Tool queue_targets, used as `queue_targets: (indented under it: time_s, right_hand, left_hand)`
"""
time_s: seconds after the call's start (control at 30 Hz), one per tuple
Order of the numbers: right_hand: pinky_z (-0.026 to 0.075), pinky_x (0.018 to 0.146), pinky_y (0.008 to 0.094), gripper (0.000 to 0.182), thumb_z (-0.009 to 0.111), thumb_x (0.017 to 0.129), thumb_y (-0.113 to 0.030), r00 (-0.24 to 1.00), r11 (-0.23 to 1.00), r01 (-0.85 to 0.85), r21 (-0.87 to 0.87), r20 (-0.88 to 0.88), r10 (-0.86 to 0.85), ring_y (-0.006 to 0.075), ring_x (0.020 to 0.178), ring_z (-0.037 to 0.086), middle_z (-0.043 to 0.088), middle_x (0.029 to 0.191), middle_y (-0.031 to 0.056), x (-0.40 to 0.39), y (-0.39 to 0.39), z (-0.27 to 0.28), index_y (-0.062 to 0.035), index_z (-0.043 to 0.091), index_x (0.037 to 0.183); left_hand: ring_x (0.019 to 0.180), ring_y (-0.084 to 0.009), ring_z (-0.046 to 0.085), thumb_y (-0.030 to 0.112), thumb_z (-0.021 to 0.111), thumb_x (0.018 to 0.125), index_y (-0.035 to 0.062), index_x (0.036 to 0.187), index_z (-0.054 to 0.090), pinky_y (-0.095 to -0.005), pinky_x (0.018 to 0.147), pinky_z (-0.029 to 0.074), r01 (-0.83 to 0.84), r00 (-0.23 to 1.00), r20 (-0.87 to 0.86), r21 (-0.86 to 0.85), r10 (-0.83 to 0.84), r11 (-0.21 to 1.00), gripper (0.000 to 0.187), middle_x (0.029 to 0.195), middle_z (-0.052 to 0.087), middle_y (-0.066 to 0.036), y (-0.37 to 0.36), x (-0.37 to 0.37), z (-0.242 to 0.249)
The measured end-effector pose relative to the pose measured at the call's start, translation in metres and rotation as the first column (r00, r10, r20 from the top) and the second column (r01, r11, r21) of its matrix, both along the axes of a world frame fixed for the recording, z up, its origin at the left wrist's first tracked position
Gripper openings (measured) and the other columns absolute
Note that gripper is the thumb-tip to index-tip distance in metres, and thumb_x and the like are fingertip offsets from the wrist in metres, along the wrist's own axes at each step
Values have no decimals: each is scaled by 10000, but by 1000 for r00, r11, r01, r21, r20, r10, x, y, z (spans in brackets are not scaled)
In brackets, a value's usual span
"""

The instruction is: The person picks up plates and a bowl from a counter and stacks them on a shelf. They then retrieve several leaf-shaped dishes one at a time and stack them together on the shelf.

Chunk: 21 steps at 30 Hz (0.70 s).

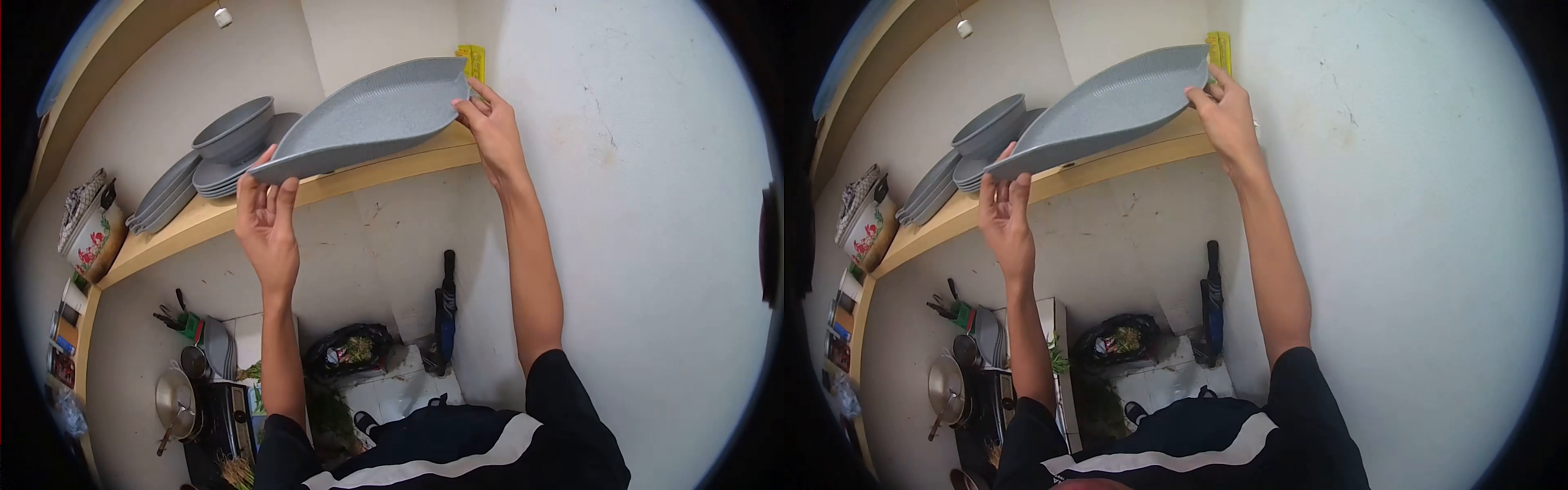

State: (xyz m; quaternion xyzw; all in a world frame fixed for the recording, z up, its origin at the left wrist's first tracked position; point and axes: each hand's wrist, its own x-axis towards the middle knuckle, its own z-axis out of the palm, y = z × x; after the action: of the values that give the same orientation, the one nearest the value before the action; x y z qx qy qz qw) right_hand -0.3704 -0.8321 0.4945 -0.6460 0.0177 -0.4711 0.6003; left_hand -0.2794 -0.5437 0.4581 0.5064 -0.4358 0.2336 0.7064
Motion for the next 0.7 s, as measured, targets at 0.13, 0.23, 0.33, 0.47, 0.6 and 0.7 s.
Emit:
queue_targets:
  time_s: [0.13, 0.23, 0.33, 0.47, 0.6, 0.7]
  right_hand:
    - [524, 860, 301, 549, 664, 865, -157, 970, 975, 146, -167, -172, -174, 175, 882, 689, 737, 895, 101, 28, -35, 5, 69, 599, 1361]
    - [547, 811, 326, 491, 675, 820, -205, 949, 947, 200, -250, -189, -251, 210, 828, 707, 734, 858, 136, 47, -51, 5, 22, 695, 1254]
    - [557, 808, 357, 446, 680, 804, -233, 899, 899, 254, -356, -256, -355, 252, 813, 720, 733, 830, 158, 52, -53, 5, -12, 738, 1188]
    - [564, 798, 380, 404, 674, 803, -219, 868, 874, 264, -409, -294, -400, 281, 806, 727, 733, 820, 182, 45, -47, 8, -35, 756, 1153]
    - [564, 821, 389, 375, 665, 803, -210, 847, 859, 225, -461, -343, -406, 300, 827, 729, 737, 841, 201, 44, -50, 11, -55, 768, 1128]
    - [563, 836, 398, 367, 659, 805, -207, 839, 847, 223, -482, -348, -419, 310, 843, 730, 736, 852, 211, 48, -55, 11, -53, 768, 1120]
  left_hand:
    - [1147, -165, 638, 22, 711, 955, -28, 1286, 613, -325, 1011, 523, -82, 996, -31, 138, 87, 987, 349, 1306, 654, -146, -5, 8, 6]
    - [1094, -160, 660, 77, 700, 979, -23, 1246, 605, -313, 994, 509, -158, 986, -19, 240, 168, 958, 300, 1218, 706, -146, -5, 21, 7]
    - [1075, -169, 674, 101, 712, 975, -48, 1254, 601, -312, 978, 509, -226, 971, -9, 311, 240, 923, 335, 1167, 727, -163, -7, 25, 7]
    - [1069, -187, 693, 131, 718, 973, -77, 1291, 599, -320, 969, 522, -225, 969, -28, 316, 245, 922, 398, 1146, 734, -182, -9, 31, 5]
    - [1080, -194, 697, 137, 721, 970, -87, 1292, 611, -325, 974, 532, -244, 962, -28, 359, 271, 901, 407, 1129, 738, -189, -8, 33, 13]
    - [1072, -196, 705, 137, 728, 962, -94, 1279, 624, -326, 969, 547, -274, 950, -22, 416, 311, 867, 406, 1130, 739, -199, -9, 32, 20]
